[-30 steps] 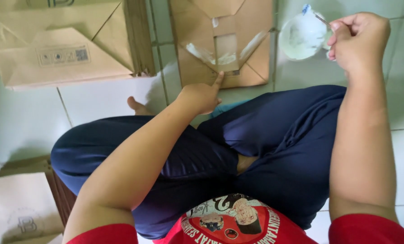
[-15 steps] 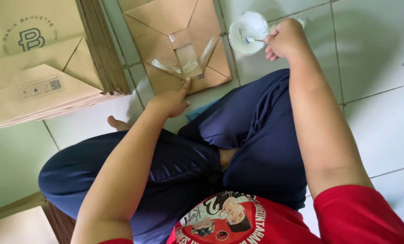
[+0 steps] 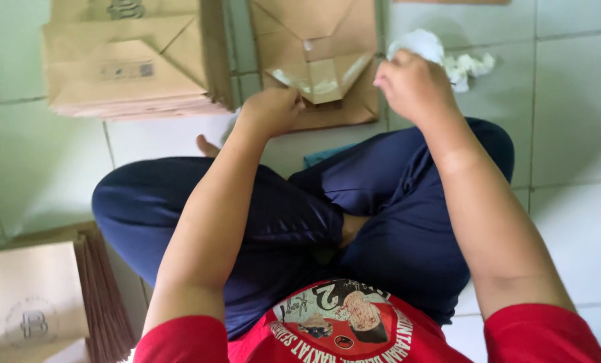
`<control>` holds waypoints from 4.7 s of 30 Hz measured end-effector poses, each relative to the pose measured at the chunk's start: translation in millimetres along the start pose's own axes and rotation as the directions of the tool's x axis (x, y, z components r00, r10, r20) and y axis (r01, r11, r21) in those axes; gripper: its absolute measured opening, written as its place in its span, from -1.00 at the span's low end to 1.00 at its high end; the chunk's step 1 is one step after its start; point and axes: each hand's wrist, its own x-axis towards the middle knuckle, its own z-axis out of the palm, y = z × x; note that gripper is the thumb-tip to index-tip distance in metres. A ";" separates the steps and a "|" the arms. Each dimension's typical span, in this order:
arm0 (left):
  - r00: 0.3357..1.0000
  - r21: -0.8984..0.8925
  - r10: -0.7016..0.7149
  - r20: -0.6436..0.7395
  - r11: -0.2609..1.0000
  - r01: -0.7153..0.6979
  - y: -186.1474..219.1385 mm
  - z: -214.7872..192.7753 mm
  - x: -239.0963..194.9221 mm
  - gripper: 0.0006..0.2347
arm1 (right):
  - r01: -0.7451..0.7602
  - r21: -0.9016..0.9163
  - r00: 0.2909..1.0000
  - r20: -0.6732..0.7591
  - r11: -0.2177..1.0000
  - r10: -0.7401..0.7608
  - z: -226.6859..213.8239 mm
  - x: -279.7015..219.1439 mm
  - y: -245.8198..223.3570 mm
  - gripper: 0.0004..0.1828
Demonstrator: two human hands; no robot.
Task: The person sits on the floor and assembles flat paper bags by applying glue to the edges and folding them into shape. They use a small stick to apply the adhesive from a container and press the flaps together to secure the bag structure.
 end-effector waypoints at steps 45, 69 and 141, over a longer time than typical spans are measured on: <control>0.814 -0.442 -0.575 0.088 0.709 0.549 -27.7 -42.6 17.9 -0.74 | 0.080 0.001 0.981 -0.176 0.997 -0.078 83.6 97.3 -61.8 -0.53; 0.779 -0.487 -0.622 0.081 0.657 0.576 -37.9 -24.0 44.3 -0.82 | 0.218 0.279 0.918 0.266 0.935 -0.294 95.3 105.0 -98.4 -0.49; 0.601 0.516 0.515 -0.612 0.835 -0.190 -43.2 86.9 113.9 -0.78 | -0.688 0.206 0.708 0.398 0.696 0.583 42.6 48.2 -55.8 -0.53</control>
